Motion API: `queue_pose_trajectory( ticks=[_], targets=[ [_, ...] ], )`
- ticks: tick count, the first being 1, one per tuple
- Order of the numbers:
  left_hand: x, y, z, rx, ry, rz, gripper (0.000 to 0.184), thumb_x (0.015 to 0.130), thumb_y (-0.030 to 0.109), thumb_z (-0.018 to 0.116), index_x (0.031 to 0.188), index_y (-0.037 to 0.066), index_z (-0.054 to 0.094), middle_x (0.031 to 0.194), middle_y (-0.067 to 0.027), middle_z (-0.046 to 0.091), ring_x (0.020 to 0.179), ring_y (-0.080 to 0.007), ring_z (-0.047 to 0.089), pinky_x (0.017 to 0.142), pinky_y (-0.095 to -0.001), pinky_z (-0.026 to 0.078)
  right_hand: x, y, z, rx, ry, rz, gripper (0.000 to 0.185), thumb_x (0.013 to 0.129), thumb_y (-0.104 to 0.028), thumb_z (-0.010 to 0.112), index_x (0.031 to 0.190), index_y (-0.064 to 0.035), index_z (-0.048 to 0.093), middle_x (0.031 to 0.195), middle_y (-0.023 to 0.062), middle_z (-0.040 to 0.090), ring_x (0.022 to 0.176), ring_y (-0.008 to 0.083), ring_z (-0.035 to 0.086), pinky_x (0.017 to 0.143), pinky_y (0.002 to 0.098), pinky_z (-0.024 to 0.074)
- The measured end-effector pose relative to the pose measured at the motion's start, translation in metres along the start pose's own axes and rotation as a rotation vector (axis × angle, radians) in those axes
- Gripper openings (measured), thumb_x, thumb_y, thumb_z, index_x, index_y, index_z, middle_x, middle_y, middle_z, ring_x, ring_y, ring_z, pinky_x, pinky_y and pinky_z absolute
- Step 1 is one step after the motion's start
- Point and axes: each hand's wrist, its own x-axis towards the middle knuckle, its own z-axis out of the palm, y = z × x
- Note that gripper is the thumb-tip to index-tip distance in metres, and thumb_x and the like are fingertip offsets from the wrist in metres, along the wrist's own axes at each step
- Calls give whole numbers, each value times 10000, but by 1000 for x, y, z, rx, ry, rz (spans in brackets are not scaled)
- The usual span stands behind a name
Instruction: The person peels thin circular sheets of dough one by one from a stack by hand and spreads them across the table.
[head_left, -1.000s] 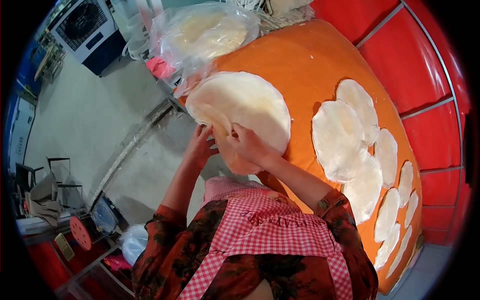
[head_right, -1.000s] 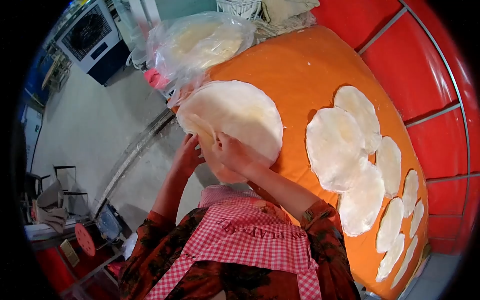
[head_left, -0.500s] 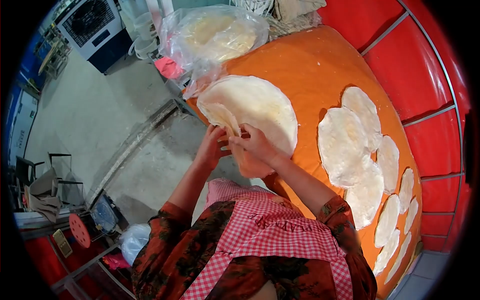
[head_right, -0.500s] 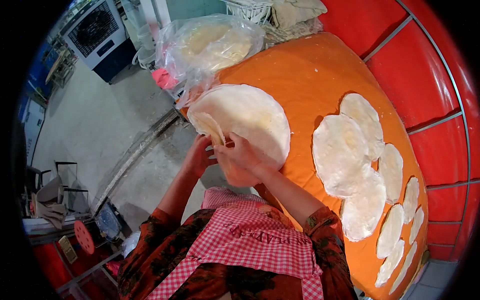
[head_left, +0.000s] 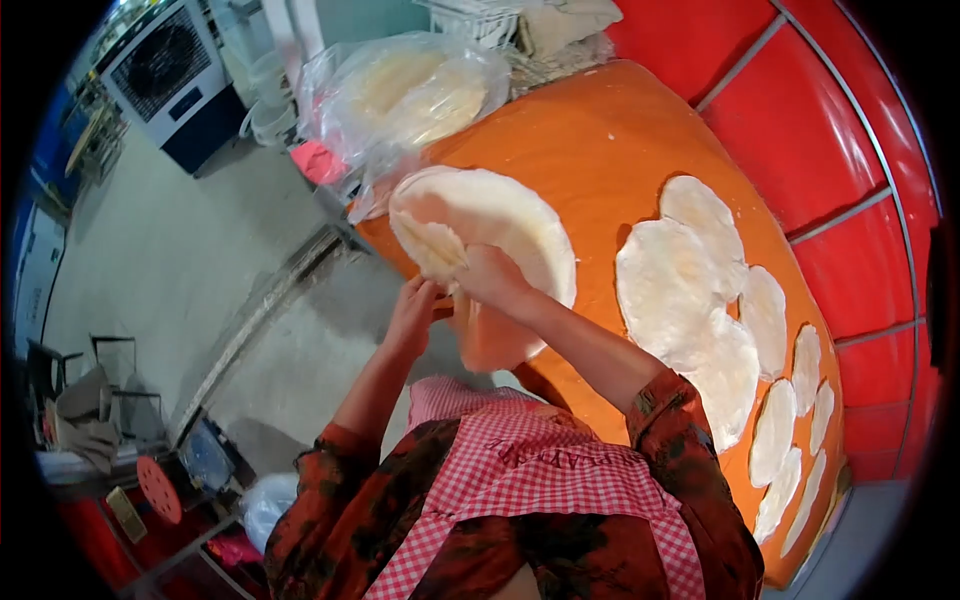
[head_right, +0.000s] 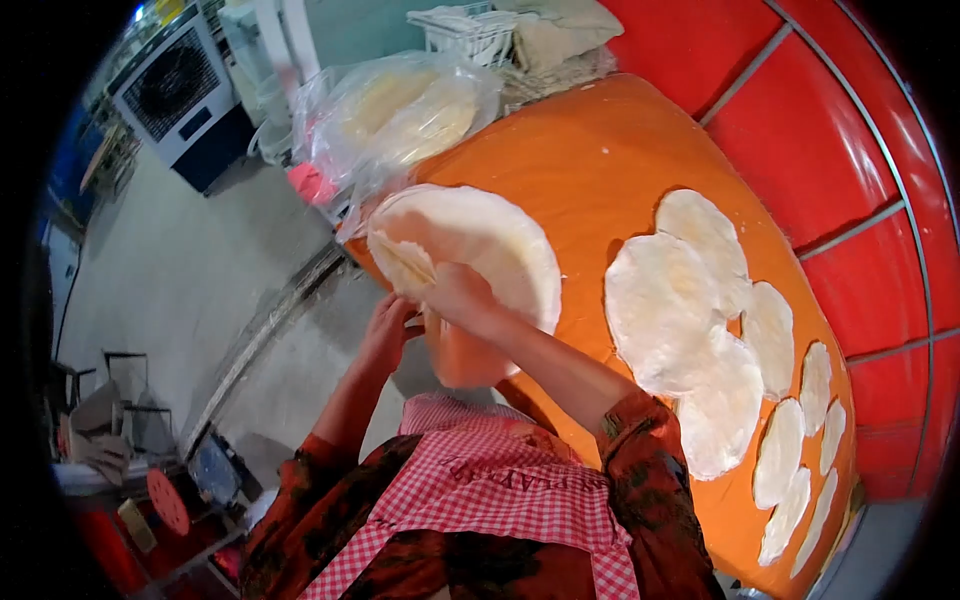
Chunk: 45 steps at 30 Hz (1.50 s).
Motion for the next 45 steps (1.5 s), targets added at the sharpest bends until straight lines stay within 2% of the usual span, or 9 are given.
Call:
queue_pose_trajectory(
  ticks=[9, 15, 18, 22, 25, 30, 37, 38, 45],
  targets=[
    [7, -14, -89, 190, 196, 236, 302, 937, 238, 502, 1121, 20, 602, 1104, -97, 643, 1003, -187, 618, 829, -320, 505, 50, 60, -285, -71, 131, -386, 433, 984, -361, 493, 1312, -99, 601, 1313, 70, 591, 1123, 167, 544, 989, 352, 423],
    [11, -5, -80, -444, 206, 15, 227, 876, 176, 515, 1042, 54, 609, 1029, -56, 658, 929, -214, 635, 798, -329, 486, -27, 160, -417, 607, 708, 185, 472, 892, -273, 620, 1279, -11, 556, 1133, 107, 653, 1026, 215, 632, 805, 399, 545],
    [10, 8, -72, -325, 149, 114, 158, 866, 157, 521, 975, 77, 603, 938, -26, 641, 848, -185, 615, 726, -294, 469, -42, 265, -391, 578, 896, 768, 693, 833, -485, 683, 1331, -44, 489, 1158, 148, 618, 1047, 355, 610, 796, 522, 533],
    [22, 62, -52, -176, 105, 302, 96, 872, 136, 515, 900, 81, 589, 884, -10, 592, 812, -171, 575, 665, -293, 460, -57, 427, -272, 478, 797, 484, 427, 877, -437, 663, 1142, -137, 513, 1102, 92, 620, 949, 324, 617, 694, 534, 504],
    [34, 119, -8, 397, 251, 708, 172, 868, 77, 480, 975, 29, 605, 971, -43, 579, 903, -169, 548, 759, -287, 460, -123, 354, -165, 868, 843, 353, 315, 910, -204, 644, 1206, -155, 548, 1033, 29, 652, 873, 211, 677, 657, 405, 529],
    [37, 199, 125, 588, -52, 689, 312, 845, 17, 472, 1123, -21, 609, 1091, -100, 587, 997, -211, 548, 901, -284, 435, -223, 285, -89, 707, 702, 265, 331, 880, -65, 645, 1202, -24, 576, 1027, 72, 662, 819, 176, 684, 658, 291, 546],
    [106, 41, 229, 1316, -664, 1145, 159, 807, 28, 581, 950, -39, 597, 1027, -167, 586, 1006, -324, 565, 957, -388, 430, -358, 282, 6, 427, 812, 428, 302, 893, -210, 680, 1137, -43, 619, 968, 96, 695, 868, 241, 667, 768, 354, 538],
    [100, 23, 239, 1474, -894, 724, 112, 801, 51, 649, 871, -5, 582, 983, -162, 616, 993, -339, 568, 949, -405, 430, -383, 281, 21, 453, 855, 485, 305, 883, -222, 687, 1122, -44, 622, 959, 109, 696, 851, 255, 668, 758, 370, 537],
    [-66, -159, 363, 928, -1387, 383, 110, 832, 44, 684, 898, 10, 603, 1026, -126, 650, 926, -222, 624, 779, -308, 516, -551, 317, 156, 690, 1223, 939, 344, 890, -219, 685, 1124, 23, 612, 926, 133, 709, 725, 180, 677, 683, 341, 547]
  ],
)
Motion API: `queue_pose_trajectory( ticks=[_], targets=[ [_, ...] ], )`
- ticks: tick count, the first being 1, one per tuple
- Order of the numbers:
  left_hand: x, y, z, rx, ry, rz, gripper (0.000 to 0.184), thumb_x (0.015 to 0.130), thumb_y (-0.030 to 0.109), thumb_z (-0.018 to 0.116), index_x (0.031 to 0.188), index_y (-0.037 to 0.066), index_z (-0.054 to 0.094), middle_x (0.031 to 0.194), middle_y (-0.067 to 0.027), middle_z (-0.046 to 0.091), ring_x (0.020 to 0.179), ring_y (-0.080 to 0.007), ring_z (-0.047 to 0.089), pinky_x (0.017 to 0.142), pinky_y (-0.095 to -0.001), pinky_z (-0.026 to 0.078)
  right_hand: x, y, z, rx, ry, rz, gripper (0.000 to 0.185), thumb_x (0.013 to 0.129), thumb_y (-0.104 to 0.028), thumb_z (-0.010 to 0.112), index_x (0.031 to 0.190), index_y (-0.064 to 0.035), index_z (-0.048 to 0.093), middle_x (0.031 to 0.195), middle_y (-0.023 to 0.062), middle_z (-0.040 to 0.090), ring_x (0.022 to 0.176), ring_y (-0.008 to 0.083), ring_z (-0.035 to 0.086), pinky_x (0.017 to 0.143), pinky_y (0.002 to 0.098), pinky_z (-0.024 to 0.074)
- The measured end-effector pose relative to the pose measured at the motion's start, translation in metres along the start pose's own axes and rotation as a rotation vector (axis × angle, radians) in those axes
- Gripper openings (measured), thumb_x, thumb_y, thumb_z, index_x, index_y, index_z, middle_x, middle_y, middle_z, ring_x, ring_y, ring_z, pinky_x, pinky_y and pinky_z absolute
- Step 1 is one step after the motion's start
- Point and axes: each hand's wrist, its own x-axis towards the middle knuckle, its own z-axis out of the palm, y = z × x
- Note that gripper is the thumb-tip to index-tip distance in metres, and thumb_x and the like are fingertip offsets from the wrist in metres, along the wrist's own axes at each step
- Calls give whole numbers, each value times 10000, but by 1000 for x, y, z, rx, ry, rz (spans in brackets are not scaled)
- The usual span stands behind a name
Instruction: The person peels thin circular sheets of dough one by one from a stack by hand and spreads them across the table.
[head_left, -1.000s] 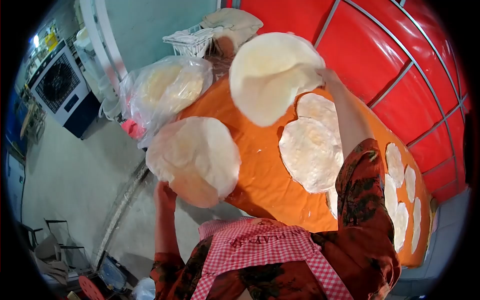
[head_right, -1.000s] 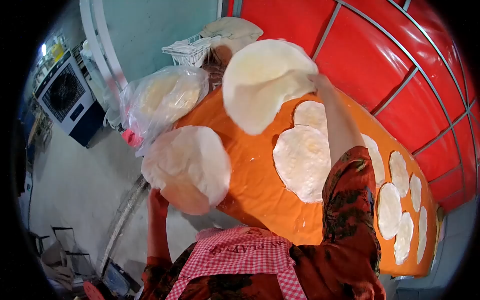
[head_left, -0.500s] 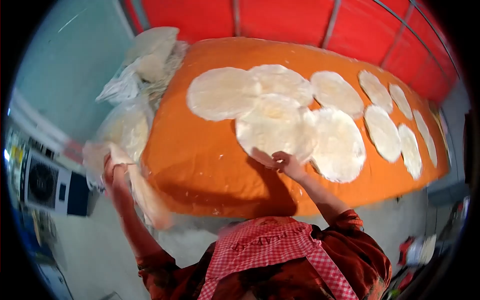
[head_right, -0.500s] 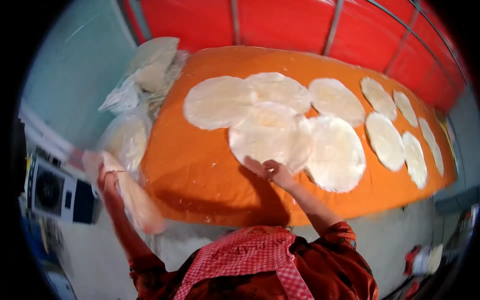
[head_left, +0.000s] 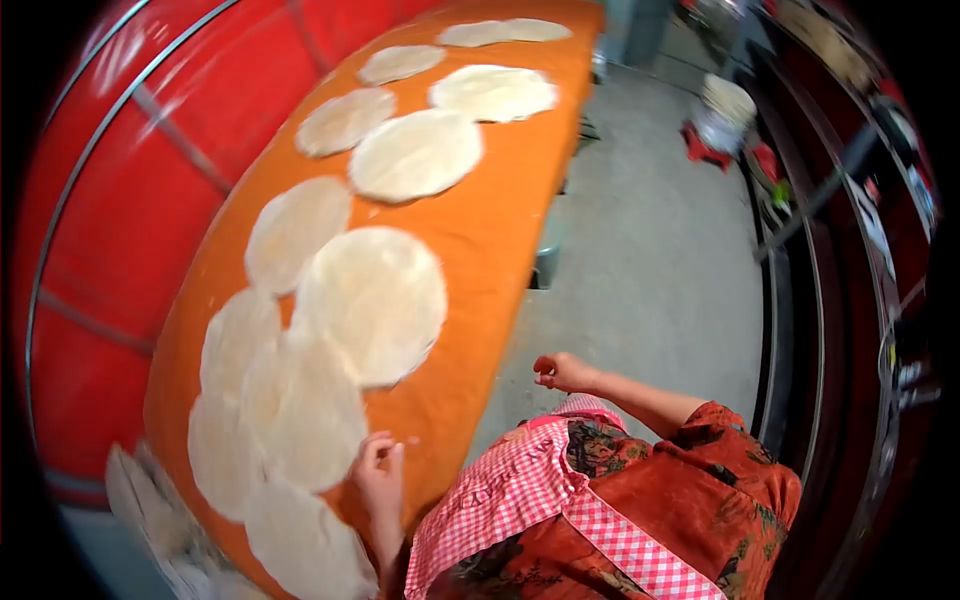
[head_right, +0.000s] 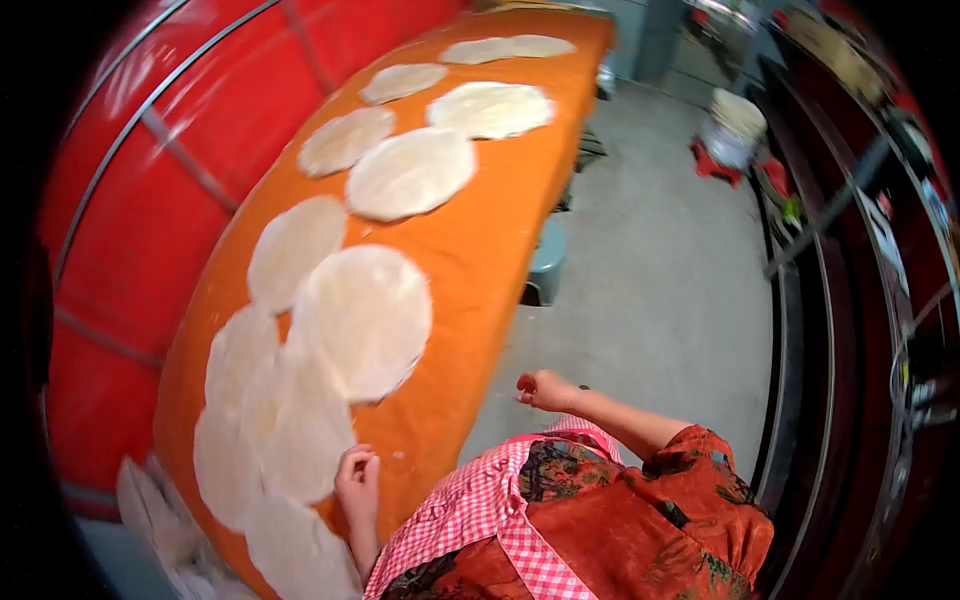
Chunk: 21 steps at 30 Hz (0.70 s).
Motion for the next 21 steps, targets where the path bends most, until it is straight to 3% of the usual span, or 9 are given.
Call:
queue_pose_trajectory(
  ticks=[3, 4, 5, 9, 12, 15, 18, 20, 21],
  targets=[
    [78, 53, 107, -120, -259, 138, 131, 830, 15, 674, 938, 3, 601, 1114, -138, 627, 918, -220, 625, 772, -298, 527, 1, 50, -48, 212, 50, 163, 348, 896, -227, 680, 1125, 25, 609, 935, 141, 704, 730, 179, 677, 687, 341, 547],
    [53, -20, -8, -162, -289, 223, 111, 834, -3, 656, 931, 2, 603, 1098, -132, 623, 942, -209, 616, 794, -300, 517, -31, -30, 74, 206, 80, 232, 340, 900, -218, 680, 1125, 25, 602, 925, 132, 694, 731, 182, 677, 679, 344, 545],
    [79, -25, 31, -103, -323, 315, 94, 839, -21, 639, 923, 1, 605, 1083, -126, 619, 966, -197, 608, 816, -302, 507, -25, -2, 64, 282, 103, 239, 313, 900, -199, 683, 1106, 21, 599, 906, 105, 681, 719, 165, 664, 669, 338, 540],
    [132, -70, 77, 180, -198, 338, 120, 838, 80, 663, 863, 12, 567, 959, -143, 568, 883, -303, 572, 764, -389, 484, -28, 58, 80, 525, 195, 309, 266, 885, -213, 703, 979, 23, 623, 828, 90, 675, 646, 159, 648, 572, 327, 529],
    [146, -143, 48, 575, 70, 434, 194, 832, 160, 647, 785, 32, 509, 848, -143, 507, 841, -355, 523, 731, -470, 433, -31, 57, 67, 429, 264, 491, 190, 892, -218, 670, 964, -44, 648, 788, 36, 670, 664, 125, 644, 528, 276, 485],
    [161, -165, -4, 636, 26, 419, 166, 785, 140, 639, 783, 42, 505, 856, -150, 510, 868, -375, 514, 723, -494, 418, 3, 47, 60, 594, 487, 693, 149, 897, -220, 628, 931, -76, 645, 821, 39, 684, 727, 151, 684, 545, 298, 496],
    [166, -171, 5, 825, 2, 421, 173, 741, 130, 648, 791, 41, 508, 857, -158, 503, 876, -385, 500, 721, -506, 407, 49, 64, -3, 813, 433, 596, 127, 911, -209, 601, 937, -90, 637, 904, 51, 700, 807, 181, 691, 639, 320, 520],
    [166, -163, 3, 902, 65, 533, 153, 794, 117, 633, 791, 42, 499, 809, -157, 487, 808, -343, 514, 686, -471, 420, 93, 73, -35, 806, 414, 481, 183, 912, -249, 627, 972, -77, 650, 882, 44, 705, 764, 167, 692, 598, 299, 513],
    [172, -149, 12, 933, 83, 549, 150, 798, 118, 631, 791, 42, 501, 807, -157, 489, 804, -342, 516, 685, -468, 421, 113, 58, -69, 777, 361, 489, 140, 933, -221, 589, 970, -97, 642, 904, 44, 702, 836, 166, 677, 689, 315, 522]
  ],
)
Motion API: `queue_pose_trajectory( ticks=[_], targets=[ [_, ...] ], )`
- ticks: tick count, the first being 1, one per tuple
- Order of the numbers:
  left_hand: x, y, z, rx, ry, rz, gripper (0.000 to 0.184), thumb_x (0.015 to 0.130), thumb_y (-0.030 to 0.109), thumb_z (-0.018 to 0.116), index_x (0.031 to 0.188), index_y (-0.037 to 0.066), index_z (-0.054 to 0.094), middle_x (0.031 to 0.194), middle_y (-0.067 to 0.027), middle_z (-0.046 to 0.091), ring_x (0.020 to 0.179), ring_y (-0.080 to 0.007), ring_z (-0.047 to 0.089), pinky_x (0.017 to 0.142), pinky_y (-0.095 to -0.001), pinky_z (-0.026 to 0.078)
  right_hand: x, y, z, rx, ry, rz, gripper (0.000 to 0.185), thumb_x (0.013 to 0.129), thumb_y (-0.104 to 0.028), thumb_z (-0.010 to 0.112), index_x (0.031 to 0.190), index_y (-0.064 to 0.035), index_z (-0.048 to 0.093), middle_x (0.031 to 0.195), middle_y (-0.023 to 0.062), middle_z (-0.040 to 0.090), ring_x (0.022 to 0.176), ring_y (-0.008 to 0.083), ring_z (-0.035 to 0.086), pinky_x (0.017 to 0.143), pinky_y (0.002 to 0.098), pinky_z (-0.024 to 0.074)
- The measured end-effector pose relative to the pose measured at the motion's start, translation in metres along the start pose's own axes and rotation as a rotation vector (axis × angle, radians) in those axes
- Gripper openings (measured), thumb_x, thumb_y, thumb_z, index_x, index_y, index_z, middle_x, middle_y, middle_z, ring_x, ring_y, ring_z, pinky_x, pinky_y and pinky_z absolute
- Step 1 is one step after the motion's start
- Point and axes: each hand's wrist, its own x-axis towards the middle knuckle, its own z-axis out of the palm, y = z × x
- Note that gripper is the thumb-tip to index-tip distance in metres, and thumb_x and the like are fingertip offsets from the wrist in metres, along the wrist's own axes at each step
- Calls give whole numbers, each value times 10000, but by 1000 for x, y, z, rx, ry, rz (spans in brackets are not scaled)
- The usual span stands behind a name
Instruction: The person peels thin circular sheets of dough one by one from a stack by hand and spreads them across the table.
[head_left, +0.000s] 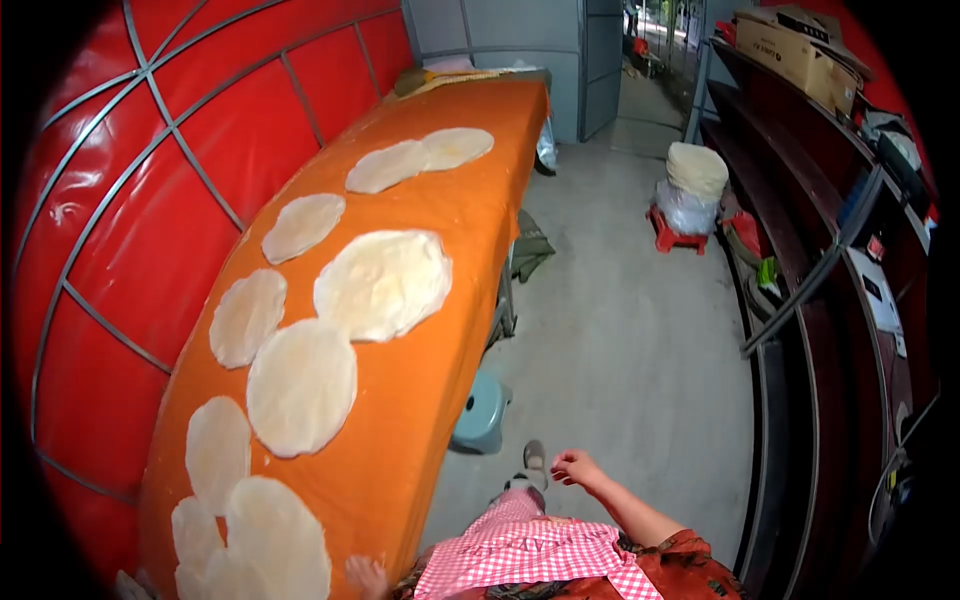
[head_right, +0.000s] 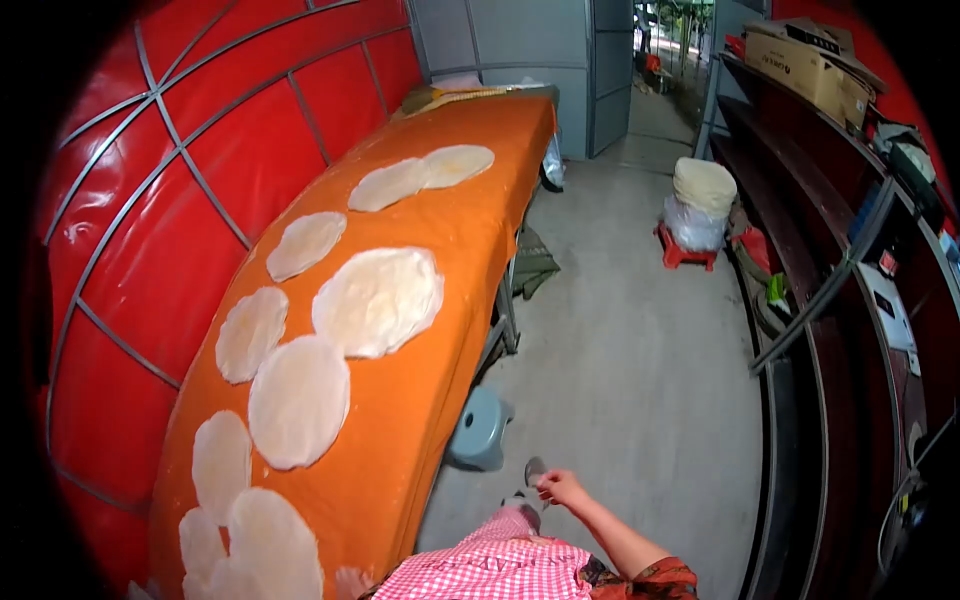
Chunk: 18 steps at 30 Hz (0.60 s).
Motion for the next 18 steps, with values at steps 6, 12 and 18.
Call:
queue_pose_trajectory(
  ticks=[6, 12, 18],
  targets=[
    [134, 81, 71, 18, -41, -120, 139, 820, 121, 619, 792, 38, 512, 798, -157, 499, 785, -333, 524, 679, -450, 429, 128, -130, -49, -65, -270, -65, 109, 937, -172, 575, 996, -102, 635, 906, 24, 699, 829, 133, 676, 671, 290, 513],
    [299, 188, 146, -182, -145, -160, 134, 841, 125, 607, 793, 34, 522, 789, -157, 509, 766, -324, 532, 673, -432, 436, 226, -238, -141, -84, -275, 168, 161, 972, -143, 497, 1059, -80, 616, 971, 45, 710, 832, 158, 693, 611, 285, 541],
    [437, 287, 192, -419, -214, -213, 136, 863, 128, 595, 794, 30, 533, 780, -157, 519, 748, -314, 540, 666, -414, 444, 318, -327, -234, 258, -114, 206, 171, 963, -153, 536, 1071, -31, 589, 986, 143, 698, 851, 243, 702, 688, 365, 577]
  ],
)
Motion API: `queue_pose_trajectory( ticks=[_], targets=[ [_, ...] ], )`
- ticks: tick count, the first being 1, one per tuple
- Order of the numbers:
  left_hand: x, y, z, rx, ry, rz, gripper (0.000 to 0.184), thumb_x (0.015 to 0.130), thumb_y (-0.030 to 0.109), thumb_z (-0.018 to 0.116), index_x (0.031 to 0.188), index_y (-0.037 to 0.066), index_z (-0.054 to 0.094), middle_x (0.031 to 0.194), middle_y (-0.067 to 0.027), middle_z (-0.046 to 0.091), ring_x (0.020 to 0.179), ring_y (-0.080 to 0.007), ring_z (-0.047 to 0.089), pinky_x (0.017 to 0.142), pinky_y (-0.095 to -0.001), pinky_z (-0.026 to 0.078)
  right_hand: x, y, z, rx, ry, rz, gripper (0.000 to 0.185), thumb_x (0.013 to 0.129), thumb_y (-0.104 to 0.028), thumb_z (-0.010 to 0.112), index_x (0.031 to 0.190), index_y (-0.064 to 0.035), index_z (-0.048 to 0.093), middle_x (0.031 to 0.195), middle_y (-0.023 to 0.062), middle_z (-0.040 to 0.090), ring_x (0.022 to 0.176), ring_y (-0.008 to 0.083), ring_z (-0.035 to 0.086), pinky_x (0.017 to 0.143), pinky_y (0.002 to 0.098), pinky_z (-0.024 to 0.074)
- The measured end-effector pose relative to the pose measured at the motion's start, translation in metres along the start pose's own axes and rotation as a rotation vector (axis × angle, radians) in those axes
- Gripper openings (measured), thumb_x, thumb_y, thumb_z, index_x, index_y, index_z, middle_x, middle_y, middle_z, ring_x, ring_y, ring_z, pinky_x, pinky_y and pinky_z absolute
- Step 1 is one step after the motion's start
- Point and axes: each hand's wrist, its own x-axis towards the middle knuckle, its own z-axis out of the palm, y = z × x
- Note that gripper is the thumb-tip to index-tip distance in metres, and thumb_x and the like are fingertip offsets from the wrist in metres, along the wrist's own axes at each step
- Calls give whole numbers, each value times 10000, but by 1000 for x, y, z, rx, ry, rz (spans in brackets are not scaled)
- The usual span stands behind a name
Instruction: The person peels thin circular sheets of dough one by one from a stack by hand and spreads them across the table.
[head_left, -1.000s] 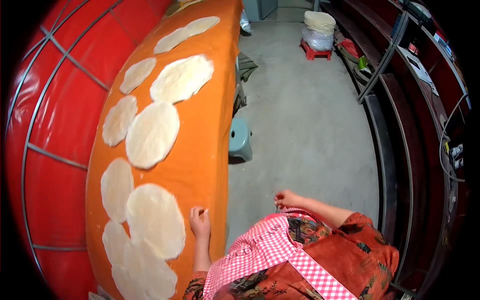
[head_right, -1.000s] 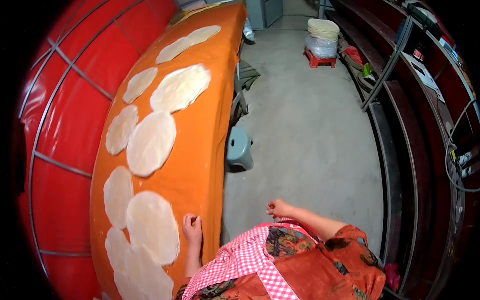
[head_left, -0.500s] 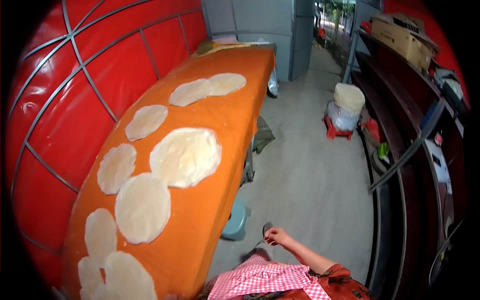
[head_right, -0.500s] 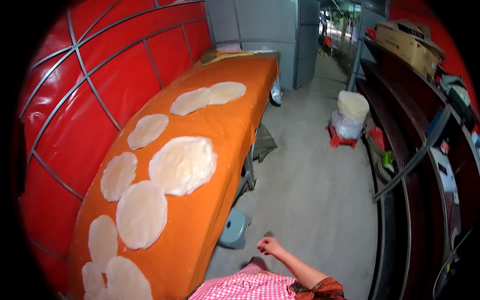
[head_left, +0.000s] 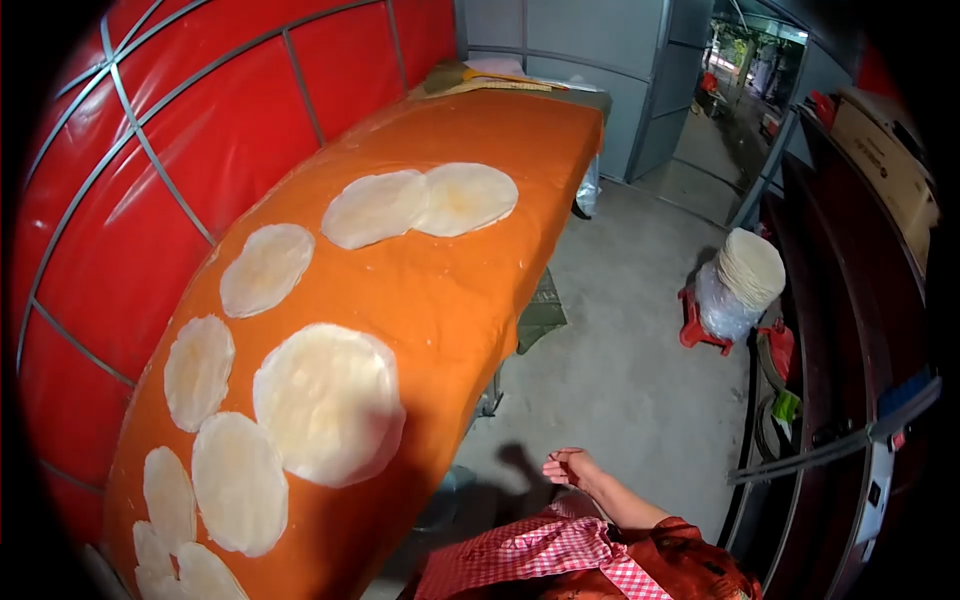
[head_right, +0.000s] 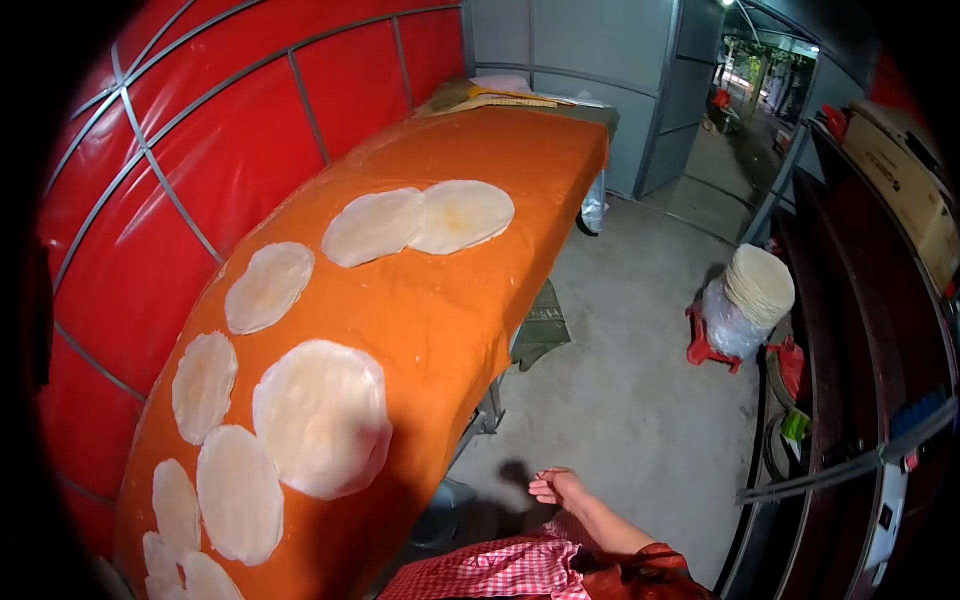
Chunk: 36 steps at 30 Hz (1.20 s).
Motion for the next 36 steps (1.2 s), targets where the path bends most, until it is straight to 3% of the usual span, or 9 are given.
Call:
queue_pose_trajectory(
  ticks=[9, 16, 19, 21, 23, 27, 30, 33, 36],
  targets=[
    [120, 140, 101, -279, -18, -252, 152, 896, 134, 578, 795, 24, 548, 766, -157, 535, 719, -301, 552, 657, -387, 455, 128, -260, -66, 27, -294, -196, 204, 953, -196, 549, 1039, -30, 630, 1012, 165, 697, 888, 280, 698, 751, 410, 570],
    [369, 270, 115, -458, 265, -19, 137, 900, 100, 567, 797, 11, 575, 787, -151, 577, 733, -313, 576, 678, -370, 474, 216, -505, 1, 40, -378, -422, 192, 905, -243, 606, 892, -57, 653, 803, 75, 659, 799, 213, 658, 738, 346, 543],
    [454, 266, 147, -456, 406, 43, 78, 874, 33, 552, 800, 15, 568, 782, -151, 566, 730, -316, 572, 677, -372, 472, 299, -543, 27, 118, -400, -374, 225, 923, -272, 605, 1010, -65, 595, 1002, 97, 643, 929, 239, 640, 795, 396, 546],
    [493, 259, 173, -397, 473, 81, 72, 863, 24, 543, 798, 29, 572, 775, -155, 553, 744, -328, 566, 680, -374, 474, 322, -564, 34, -8, -472, -375, 193, 926, -269, 603, 982, -84, 592, 948, 78, 635, 912, 231, 635, 804, 391, 541],
    [511, 205, 224, 30, 623, 200, 54, 844, 47, 568, 791, 39, 573, 771, -149, 546, 745, -349, 552, 704, -387, 477, 327, -593, 49, -3, -499, -344, 165, 926, -264, 596, 983, -110, 610, 895, 53, 634, 854, 205, 620, 760, 360, 522],
    [501, 230, 204, -75, 479, 9, 55, 819, 111, 625, 810, 70, 590, 784, -153, 560, 769, -359, 558, 709, -449, 475, 366, -590, 70, 59, -544, -173, 204, 912, -301, 605, 1033, -139, 629, 928, 37, 661, 825, 181, 614, 737, 357, 515],
    [485, 236, 189, -5, 437, 5, 80, 803, 103, 670, 858, 73, 619, 831, -141, 591, 819, -360, 579, 741, -442, 507, 378, -598, 98, 31, -309, -98, 449, 896, -367, 619, 1258, -107, 559, 1142, 64, 643, 1050, 240, 616, 878, 433, 524],
    [501, 240, 185, 38, 422, -4, 63, 818, 104, 643, 838, 63, 600, 802, -149, 566, 775, -362, 551, 699, -448, 475, 396, -599, 114, 123, -291, -58, 450, 895, -324, 618, 1285, -114, 539, 1189, 71, 625, 1077, 249, 601, 878, 444, 529],
    [509, 237, 190, 64, 418, -5, 65, 833, 104, 617, 818, 53, 580, 772, -156, 542, 732, -364, 522, 658, -454, 442, 368, -614, 135, 193, -73, -85, 291, 894, -234, 597, 1148, -92, 597, 1012, 80, 658, 912, 256, 622, 767, 440, 532]
  ],
)
